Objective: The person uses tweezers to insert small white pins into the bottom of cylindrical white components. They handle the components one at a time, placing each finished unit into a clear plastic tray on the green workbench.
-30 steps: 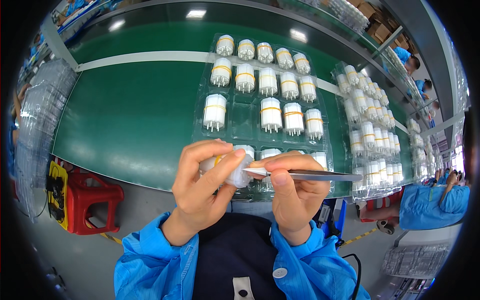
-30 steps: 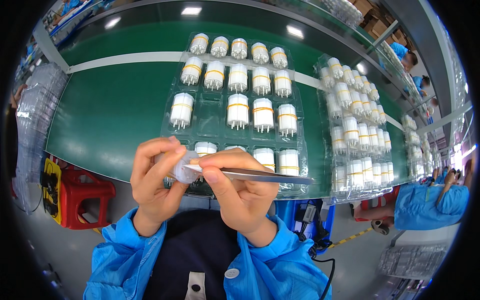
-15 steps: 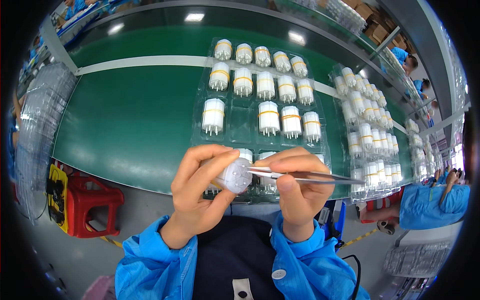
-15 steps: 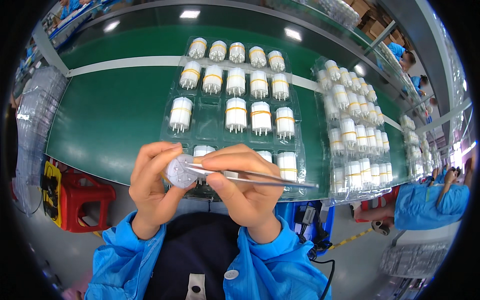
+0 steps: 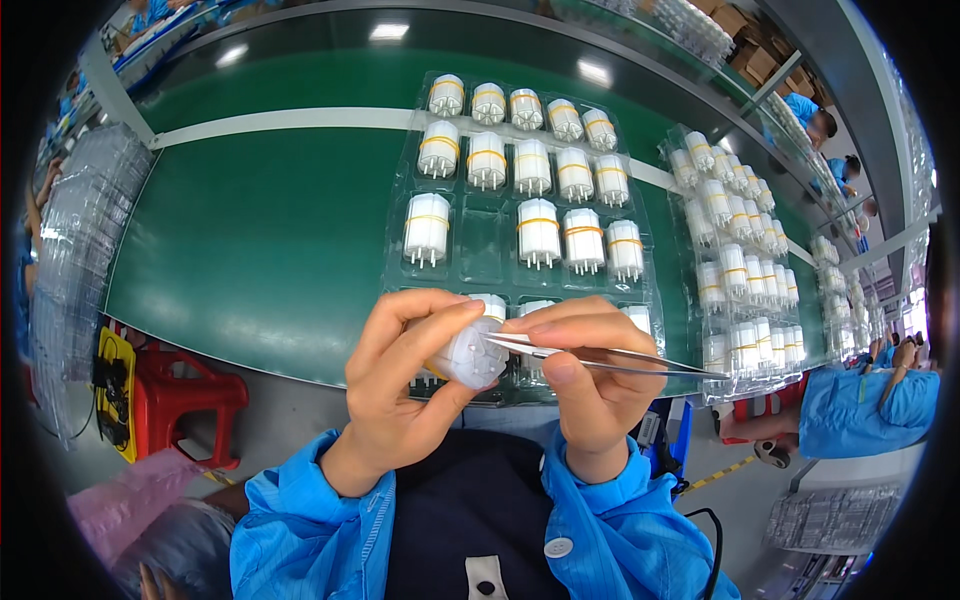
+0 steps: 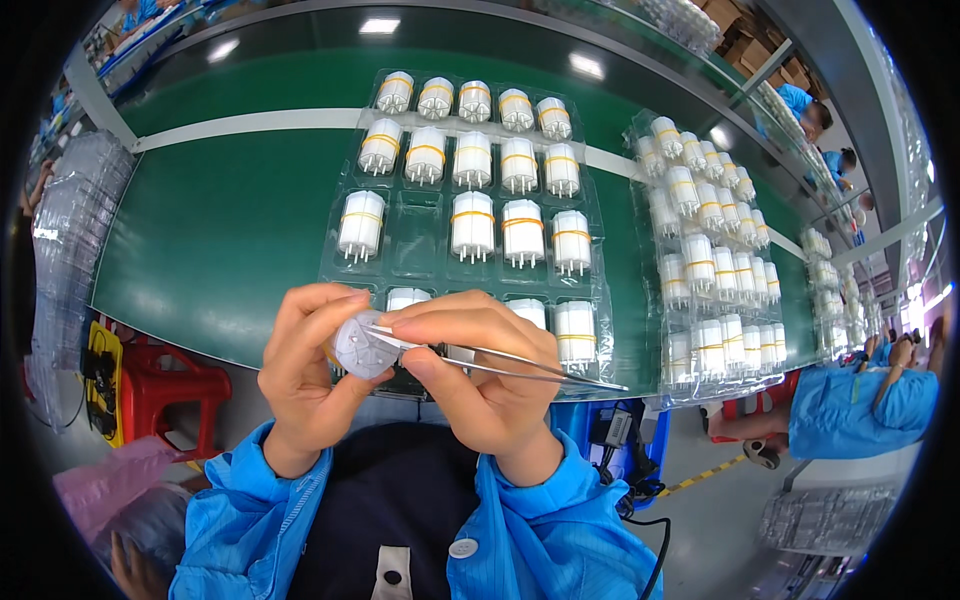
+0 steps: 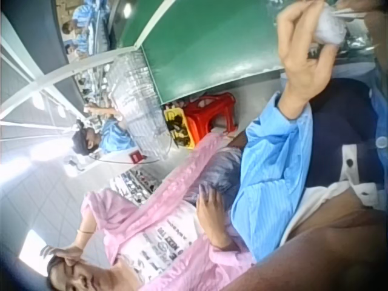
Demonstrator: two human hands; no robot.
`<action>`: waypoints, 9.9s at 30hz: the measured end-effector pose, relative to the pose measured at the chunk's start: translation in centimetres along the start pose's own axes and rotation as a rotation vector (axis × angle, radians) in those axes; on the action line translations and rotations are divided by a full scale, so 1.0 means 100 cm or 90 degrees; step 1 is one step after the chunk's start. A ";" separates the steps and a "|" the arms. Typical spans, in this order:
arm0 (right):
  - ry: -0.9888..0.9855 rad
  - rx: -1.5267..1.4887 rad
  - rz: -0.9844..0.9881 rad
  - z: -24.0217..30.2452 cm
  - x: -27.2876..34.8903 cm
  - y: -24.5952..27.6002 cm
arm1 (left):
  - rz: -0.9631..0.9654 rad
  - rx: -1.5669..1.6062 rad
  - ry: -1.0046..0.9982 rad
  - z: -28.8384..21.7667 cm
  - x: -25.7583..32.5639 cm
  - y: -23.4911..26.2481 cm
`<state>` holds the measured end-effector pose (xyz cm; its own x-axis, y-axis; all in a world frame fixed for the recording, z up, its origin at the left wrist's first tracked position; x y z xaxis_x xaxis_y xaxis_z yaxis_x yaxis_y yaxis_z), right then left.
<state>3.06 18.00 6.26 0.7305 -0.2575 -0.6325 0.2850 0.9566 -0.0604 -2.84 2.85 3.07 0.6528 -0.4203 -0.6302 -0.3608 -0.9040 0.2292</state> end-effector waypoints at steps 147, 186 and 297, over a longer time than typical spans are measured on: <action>-0.043 -0.109 -0.108 0.017 0.027 0.009 | 0.033 -0.100 -0.069 -0.017 0.010 -0.026; 0.003 0.131 0.008 0.030 0.004 0.001 | 0.031 -0.185 -0.139 -0.021 0.000 -0.019; -0.033 -0.118 -0.071 0.017 0.021 0.005 | -0.032 -0.114 -0.081 -0.017 0.012 -0.021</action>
<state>5.82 17.68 6.25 0.7329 -0.3648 -0.5742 0.2498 0.9294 -0.2716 -0.14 4.14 3.04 0.5736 -0.3709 -0.7303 -0.1986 -0.9280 0.3153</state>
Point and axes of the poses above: each hand's wrist, its own x-axis away from the middle knuckle, its own y-axis out of the back of the hand, z = x × y, the point moved 6 cm from there along -x, towards the middle knuckle, and after that the axes turned 4 degrees about -x, right-handed, at the moved point
